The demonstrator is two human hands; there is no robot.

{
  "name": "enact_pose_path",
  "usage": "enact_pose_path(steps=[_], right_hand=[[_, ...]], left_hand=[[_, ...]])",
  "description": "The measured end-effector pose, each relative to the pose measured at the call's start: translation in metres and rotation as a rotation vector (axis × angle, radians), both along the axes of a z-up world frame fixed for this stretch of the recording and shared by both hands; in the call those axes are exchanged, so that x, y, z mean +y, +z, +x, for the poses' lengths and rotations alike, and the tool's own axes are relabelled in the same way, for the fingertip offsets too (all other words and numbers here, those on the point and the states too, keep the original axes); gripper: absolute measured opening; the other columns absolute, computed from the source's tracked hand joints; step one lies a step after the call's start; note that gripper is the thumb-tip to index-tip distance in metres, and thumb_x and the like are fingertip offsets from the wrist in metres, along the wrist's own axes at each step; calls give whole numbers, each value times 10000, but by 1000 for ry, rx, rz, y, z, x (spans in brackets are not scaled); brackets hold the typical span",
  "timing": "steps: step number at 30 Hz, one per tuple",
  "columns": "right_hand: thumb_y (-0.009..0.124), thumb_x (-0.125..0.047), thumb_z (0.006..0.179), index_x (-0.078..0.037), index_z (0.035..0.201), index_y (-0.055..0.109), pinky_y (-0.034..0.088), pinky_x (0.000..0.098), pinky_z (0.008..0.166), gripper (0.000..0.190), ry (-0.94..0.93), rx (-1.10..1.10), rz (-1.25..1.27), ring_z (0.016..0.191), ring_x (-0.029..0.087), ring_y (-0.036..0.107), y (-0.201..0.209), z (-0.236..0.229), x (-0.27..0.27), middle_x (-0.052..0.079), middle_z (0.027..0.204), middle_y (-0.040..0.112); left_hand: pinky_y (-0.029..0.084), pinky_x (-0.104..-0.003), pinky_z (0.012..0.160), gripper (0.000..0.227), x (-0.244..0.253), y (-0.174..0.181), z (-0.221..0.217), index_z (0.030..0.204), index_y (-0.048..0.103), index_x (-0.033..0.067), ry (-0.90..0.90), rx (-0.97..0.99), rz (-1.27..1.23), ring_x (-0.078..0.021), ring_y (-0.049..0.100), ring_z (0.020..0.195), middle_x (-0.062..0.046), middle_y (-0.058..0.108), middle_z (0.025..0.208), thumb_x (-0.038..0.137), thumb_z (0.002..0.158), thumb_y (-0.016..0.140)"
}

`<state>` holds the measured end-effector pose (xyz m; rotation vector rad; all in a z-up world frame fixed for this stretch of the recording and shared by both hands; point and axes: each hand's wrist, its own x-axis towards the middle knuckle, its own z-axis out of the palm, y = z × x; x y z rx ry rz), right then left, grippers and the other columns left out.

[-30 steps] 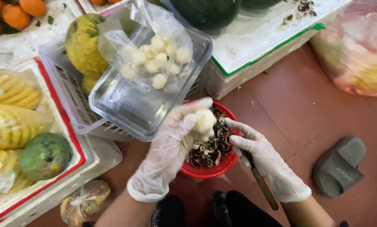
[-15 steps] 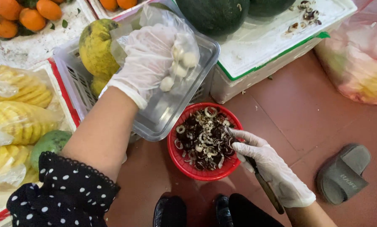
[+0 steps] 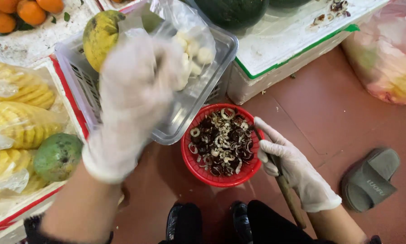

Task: Peeling the outer skin of a water chestnut using a small knife

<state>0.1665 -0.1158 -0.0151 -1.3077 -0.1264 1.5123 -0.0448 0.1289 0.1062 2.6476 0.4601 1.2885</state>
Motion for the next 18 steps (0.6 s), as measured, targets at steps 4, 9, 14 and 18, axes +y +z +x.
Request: enact_pose_path(steps=[4, 9, 14, 18], right_hand=[[671, -221, 860, -248, 1545, 535, 234, 233, 321, 699, -47, 133, 81, 371, 120, 303, -57, 8, -13, 104, 626, 461], [677, -276, 962, -172, 1352, 651, 281, 236, 306, 404, -63, 146, -28, 350, 125, 368, -128, 21, -27, 117, 638, 531], [650, -225, 980, -243, 1469, 569, 265, 247, 318, 496, -24, 117, -19, 358, 142, 358, -95, 11, -24, 115, 638, 519], [650, -251, 989, -176, 1355, 645, 263, 233, 320, 373, -87, 178, -54, 370, 126, 346, -99, 14, -23, 113, 643, 515]], left_hand=[[616, -348, 665, 363, -85, -36, -8, 770, 655, 123, -261, 103, -664, -160, 668, 678, -22, 669, 741, 318, 1053, 537], [600, -472, 950, 250, -110, -241, -35, 1092, 751, 343, 7, 1311, -900, -287, 736, 1121, -5, 787, 1087, 440, 963, 561], [608, -455, 951, 312, -102, -318, -41, 1103, 757, 318, 190, 1378, -947, -257, 732, 1148, 4, 784, 1131, 318, 935, 494], [623, -453, 926, 300, -99, -359, -19, 1123, 758, 314, 298, 1262, -991, -265, 745, 1104, -3, 782, 1119, 299, 924, 534]])
